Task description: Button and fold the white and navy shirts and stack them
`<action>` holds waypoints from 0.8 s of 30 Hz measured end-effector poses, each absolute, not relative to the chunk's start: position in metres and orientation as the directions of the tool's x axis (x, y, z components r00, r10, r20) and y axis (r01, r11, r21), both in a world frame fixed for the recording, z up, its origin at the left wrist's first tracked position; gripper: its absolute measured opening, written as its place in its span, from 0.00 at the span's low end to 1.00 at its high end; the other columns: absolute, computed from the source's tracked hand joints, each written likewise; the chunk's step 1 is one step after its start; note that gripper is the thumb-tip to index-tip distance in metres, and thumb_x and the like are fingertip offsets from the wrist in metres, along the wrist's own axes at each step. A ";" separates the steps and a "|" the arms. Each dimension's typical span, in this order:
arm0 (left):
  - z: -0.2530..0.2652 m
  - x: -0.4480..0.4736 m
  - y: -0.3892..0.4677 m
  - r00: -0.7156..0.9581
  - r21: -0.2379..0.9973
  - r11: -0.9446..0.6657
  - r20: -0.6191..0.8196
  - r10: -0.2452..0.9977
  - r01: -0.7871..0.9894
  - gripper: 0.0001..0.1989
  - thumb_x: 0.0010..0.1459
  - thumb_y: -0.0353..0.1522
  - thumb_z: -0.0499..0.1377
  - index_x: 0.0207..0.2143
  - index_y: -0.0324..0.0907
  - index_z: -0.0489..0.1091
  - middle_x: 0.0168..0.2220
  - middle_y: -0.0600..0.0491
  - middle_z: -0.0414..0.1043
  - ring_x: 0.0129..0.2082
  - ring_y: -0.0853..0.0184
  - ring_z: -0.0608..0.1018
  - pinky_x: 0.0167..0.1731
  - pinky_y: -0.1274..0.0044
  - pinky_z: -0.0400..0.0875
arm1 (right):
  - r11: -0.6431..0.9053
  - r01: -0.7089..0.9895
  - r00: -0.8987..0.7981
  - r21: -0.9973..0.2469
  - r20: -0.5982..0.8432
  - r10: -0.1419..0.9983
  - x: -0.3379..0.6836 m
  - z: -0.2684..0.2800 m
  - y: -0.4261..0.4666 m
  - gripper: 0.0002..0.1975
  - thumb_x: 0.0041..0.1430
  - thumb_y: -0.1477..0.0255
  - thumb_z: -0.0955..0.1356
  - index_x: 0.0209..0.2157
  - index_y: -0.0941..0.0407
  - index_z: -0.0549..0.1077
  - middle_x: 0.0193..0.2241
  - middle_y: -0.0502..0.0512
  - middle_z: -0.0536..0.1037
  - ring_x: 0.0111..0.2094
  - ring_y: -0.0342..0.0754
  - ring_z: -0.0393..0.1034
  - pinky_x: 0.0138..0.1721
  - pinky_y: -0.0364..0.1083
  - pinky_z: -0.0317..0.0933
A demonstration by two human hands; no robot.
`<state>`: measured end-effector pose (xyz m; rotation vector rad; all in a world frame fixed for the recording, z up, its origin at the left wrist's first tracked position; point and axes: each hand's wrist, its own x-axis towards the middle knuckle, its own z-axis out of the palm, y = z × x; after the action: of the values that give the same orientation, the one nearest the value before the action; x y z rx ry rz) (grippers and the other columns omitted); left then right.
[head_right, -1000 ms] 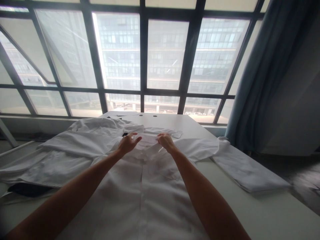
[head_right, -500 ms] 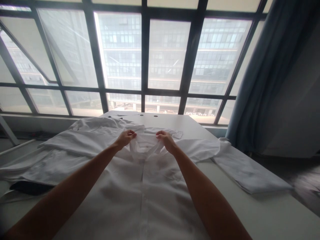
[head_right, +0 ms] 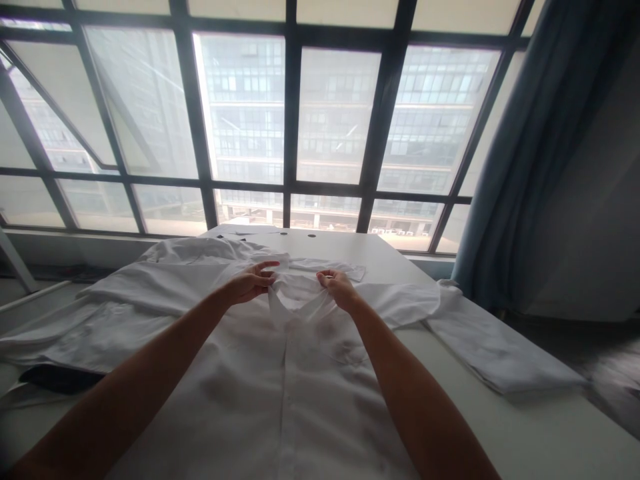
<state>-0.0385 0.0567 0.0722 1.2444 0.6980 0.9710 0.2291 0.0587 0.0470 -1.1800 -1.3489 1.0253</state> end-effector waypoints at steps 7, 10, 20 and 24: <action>0.081 -0.056 0.067 0.367 0.973 -0.091 0.007 0.930 0.214 0.17 0.40 0.27 0.68 0.37 0.40 0.75 0.32 0.52 0.76 0.31 0.65 0.79 0.31 0.75 0.75 | 0.112 -0.174 -0.058 -0.978 0.124 0.991 0.224 0.063 0.044 0.24 0.41 0.61 0.75 0.39 0.53 0.68 0.24 0.46 0.71 0.24 0.45 0.65 0.27 0.44 0.62; 0.085 -0.059 0.064 0.370 0.924 -0.065 -0.086 0.925 0.378 0.12 0.42 0.31 0.69 0.31 0.37 0.76 0.27 0.51 0.76 0.27 0.65 0.77 0.29 0.76 0.73 | 0.105 -0.215 -0.110 -0.971 0.131 0.985 0.224 0.067 0.039 0.24 0.39 0.63 0.77 0.39 0.53 0.69 0.25 0.46 0.72 0.24 0.44 0.65 0.27 0.43 0.62; 0.083 -0.049 0.059 0.387 0.971 0.094 -0.003 0.922 -0.218 0.30 0.42 0.17 0.67 0.48 0.40 0.68 0.31 0.53 0.74 0.33 0.66 0.79 0.40 0.70 0.75 | 0.093 0.146 -0.088 -0.985 0.080 0.993 0.238 0.051 0.051 0.08 0.38 0.76 0.67 0.25 0.58 0.76 0.19 0.49 0.72 0.21 0.43 0.62 0.24 0.43 0.57; 0.079 -0.031 0.053 0.369 0.922 0.082 0.069 0.927 -0.378 0.33 0.40 0.13 0.63 0.50 0.39 0.64 0.33 0.51 0.75 0.33 0.66 0.79 0.40 0.72 0.74 | 0.239 0.578 -0.048 -0.781 0.259 0.965 0.231 0.049 0.052 0.12 0.41 0.82 0.63 0.25 0.59 0.78 0.26 0.55 0.78 0.29 0.49 0.70 0.36 0.46 0.63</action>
<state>-0.0309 0.0533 0.0788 1.0703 0.6486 1.0837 0.2305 0.0517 0.0487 -1.4360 -1.7278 0.6225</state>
